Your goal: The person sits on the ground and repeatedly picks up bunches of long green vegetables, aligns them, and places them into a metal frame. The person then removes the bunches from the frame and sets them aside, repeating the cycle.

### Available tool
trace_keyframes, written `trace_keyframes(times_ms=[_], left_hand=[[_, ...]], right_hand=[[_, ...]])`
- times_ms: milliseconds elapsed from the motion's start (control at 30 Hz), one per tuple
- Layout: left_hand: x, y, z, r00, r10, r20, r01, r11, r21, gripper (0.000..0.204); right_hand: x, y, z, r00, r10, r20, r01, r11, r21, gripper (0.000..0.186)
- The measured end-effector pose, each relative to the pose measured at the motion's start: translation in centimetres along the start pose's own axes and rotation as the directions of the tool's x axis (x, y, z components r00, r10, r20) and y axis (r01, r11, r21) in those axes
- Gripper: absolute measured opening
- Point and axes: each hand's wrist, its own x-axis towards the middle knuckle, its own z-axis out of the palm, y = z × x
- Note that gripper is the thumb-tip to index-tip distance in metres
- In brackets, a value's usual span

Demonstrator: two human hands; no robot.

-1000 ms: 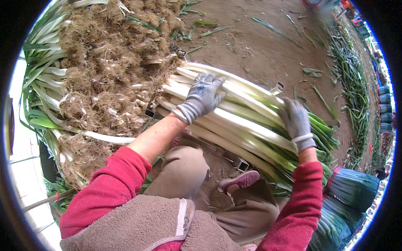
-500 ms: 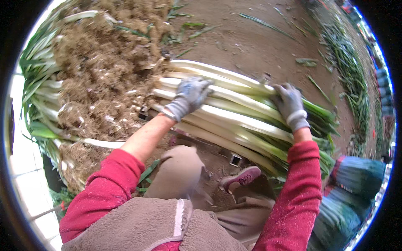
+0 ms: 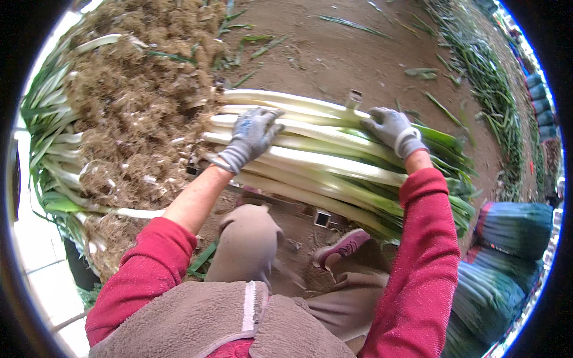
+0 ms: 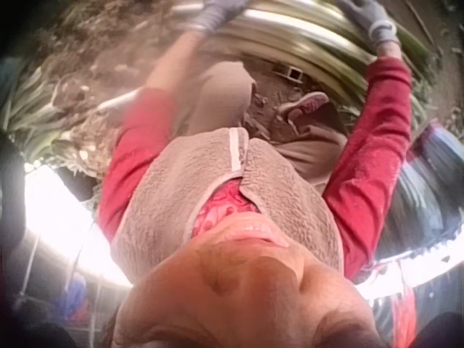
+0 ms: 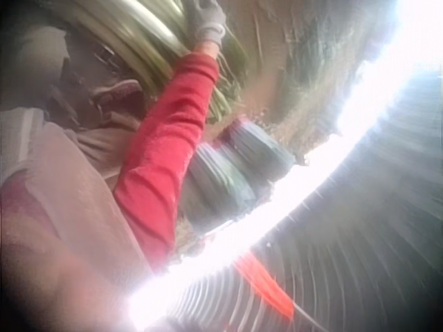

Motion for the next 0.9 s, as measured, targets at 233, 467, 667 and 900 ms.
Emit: trace_keyframes(times_ms=[233, 467, 667, 900], left_hand=[[1.0, 0.1, 0.0, 0.988, -0.058, -0.140, 0.070, 0.994, 0.082, 0.059], [0.6, 0.2, 1.4, 0.975, -0.051, -0.215, 0.097, 0.972, 0.212, 0.062], [2.6, -0.9, 1.6, 0.986, -0.105, 0.132, 0.075, 0.974, 0.215, 0.054], [2.4, -1.6, 1.3, 0.988, -0.072, 0.137, 0.043, 0.979, 0.201, 0.052]], right_hand=[[-1.3, -0.2, 1.5, 0.947, -0.201, -0.249, 0.155, 0.969, -0.193, 0.032], [-1.5, -0.6, 1.6, 0.865, -0.359, -0.350, 0.253, 0.915, -0.314, 0.028], [-0.7, -0.5, 1.5, 0.954, -0.187, -0.235, 0.142, 0.971, -0.193, 0.034], [-4.9, 1.7, 0.1, 0.851, -0.161, -0.500, -0.062, 0.915, -0.400, 0.050]])
